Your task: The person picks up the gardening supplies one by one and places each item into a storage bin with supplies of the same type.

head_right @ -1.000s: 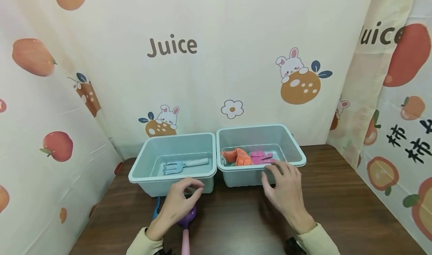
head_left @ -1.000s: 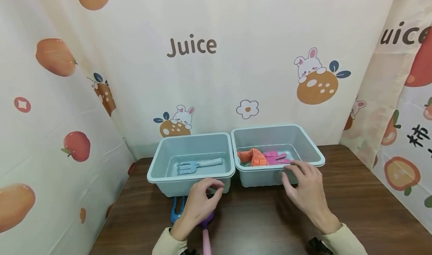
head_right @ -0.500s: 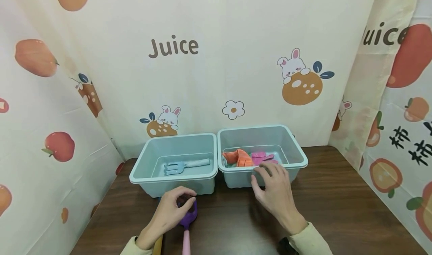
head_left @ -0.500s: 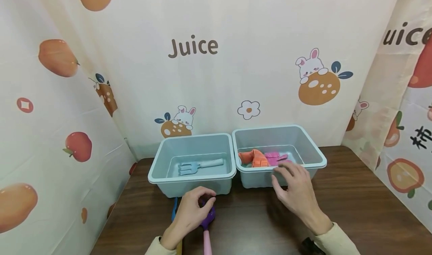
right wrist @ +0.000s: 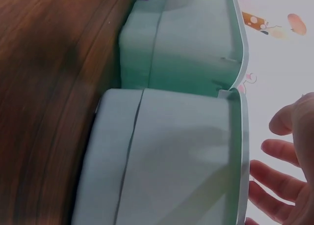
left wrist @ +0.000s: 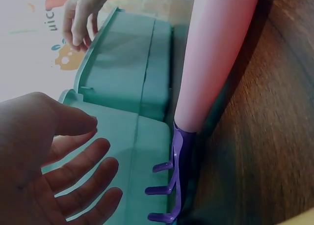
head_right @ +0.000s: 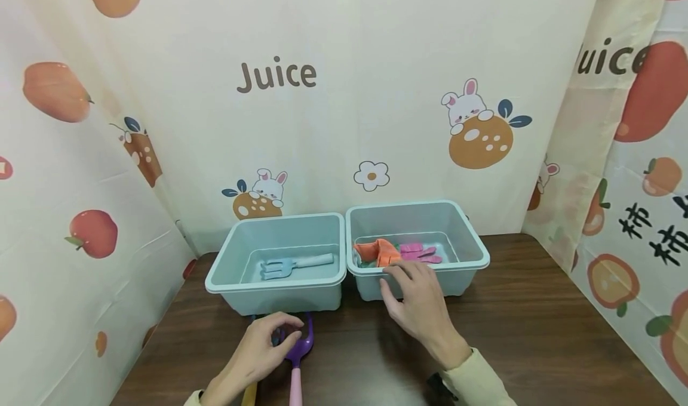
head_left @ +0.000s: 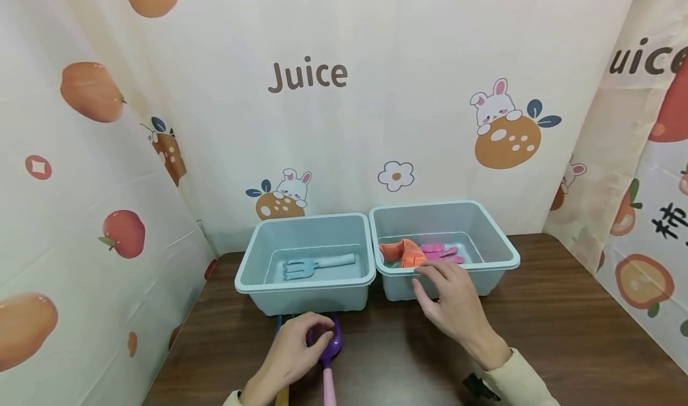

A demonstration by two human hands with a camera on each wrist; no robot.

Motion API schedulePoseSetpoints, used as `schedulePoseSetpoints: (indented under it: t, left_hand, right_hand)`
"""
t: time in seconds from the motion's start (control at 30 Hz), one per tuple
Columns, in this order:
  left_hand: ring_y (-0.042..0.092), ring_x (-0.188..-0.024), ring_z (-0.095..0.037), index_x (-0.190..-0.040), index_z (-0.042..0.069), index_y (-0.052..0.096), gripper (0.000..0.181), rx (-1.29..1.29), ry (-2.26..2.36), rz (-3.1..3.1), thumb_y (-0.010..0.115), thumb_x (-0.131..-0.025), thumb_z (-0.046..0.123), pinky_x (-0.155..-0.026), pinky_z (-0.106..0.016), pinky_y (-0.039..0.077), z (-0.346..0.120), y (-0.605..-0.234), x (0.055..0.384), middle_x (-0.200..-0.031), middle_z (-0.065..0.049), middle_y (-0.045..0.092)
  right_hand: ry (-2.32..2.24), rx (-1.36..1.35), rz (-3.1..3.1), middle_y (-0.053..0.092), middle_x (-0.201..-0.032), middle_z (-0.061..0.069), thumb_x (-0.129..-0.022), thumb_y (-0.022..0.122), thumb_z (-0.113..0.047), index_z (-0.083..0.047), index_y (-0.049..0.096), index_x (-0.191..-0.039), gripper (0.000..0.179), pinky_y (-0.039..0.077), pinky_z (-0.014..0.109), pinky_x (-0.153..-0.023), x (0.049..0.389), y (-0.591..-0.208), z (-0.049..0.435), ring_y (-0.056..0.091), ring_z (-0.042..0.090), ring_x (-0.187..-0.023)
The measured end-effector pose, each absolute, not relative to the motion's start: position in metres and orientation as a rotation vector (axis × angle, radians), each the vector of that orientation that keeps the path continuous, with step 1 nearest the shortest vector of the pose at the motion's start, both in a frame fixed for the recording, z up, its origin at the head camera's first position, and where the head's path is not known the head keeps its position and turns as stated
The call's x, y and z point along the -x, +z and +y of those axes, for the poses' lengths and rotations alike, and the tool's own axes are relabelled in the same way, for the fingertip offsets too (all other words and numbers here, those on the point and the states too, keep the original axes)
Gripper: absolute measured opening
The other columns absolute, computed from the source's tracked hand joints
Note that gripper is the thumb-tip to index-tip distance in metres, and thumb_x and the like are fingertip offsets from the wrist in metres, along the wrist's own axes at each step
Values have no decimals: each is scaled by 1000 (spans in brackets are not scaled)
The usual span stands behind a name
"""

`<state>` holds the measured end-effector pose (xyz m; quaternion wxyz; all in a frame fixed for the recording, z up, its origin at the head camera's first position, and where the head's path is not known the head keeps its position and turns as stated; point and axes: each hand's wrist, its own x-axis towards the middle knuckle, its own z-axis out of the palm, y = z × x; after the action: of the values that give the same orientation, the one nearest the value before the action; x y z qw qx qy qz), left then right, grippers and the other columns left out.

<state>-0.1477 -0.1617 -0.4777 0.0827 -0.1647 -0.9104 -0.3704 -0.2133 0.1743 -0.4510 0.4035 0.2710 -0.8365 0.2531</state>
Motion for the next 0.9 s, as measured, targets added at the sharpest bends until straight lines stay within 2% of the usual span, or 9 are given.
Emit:
schedulePoseSetpoints:
  t: [0.27, 0.5, 0.73, 0.9]
  left_hand:
    - [64, -83, -3, -109, 20, 79, 13, 569, -1090, -2769, 76, -97, 23, -71, -23, 52, -163, -474, 142, -103, 9, 76]
    - [62, -83, 2, -112, 18, 79, 15, 651, -1056, -2801, 76, -98, 25, -71, -21, 51, -164, -476, 137, -99, 13, 73]
    - [69, -91, -6, -118, 17, 77, 24, 651, -1068, -2857, 76, -98, 30, -75, -26, 56, -167, -478, 132, -106, 6, 75]
    - [62, -84, 0, -118, 16, 78, 26, 698, -1043, -2928, 78, -97, 31, -71, -23, 51, -171, -478, 129, -95, 14, 71]
  right_hand:
    - [656, -721, -2141, 75, -99, 6, -84, 82, -17, -8, 79, -98, 17, 55, 51, -87, 211, -449, 161, 68, 28, -96]
    - [673, -746, -2139, 75, -103, 4, -84, 82, -15, -9, 79, -99, 16, 55, 52, -87, 210, -449, 151, 68, 28, -97]
    - [688, -765, -2131, 74, -105, 4, -83, 83, -16, -10, 79, -99, 17, 55, 51, -87, 210, -450, 142, 67, 26, -98]
    - [704, -769, -2148, 74, -106, 3, -86, 83, -20, -12, 80, -100, 16, 54, 51, -91, 211, -449, 133, 68, 26, -100]
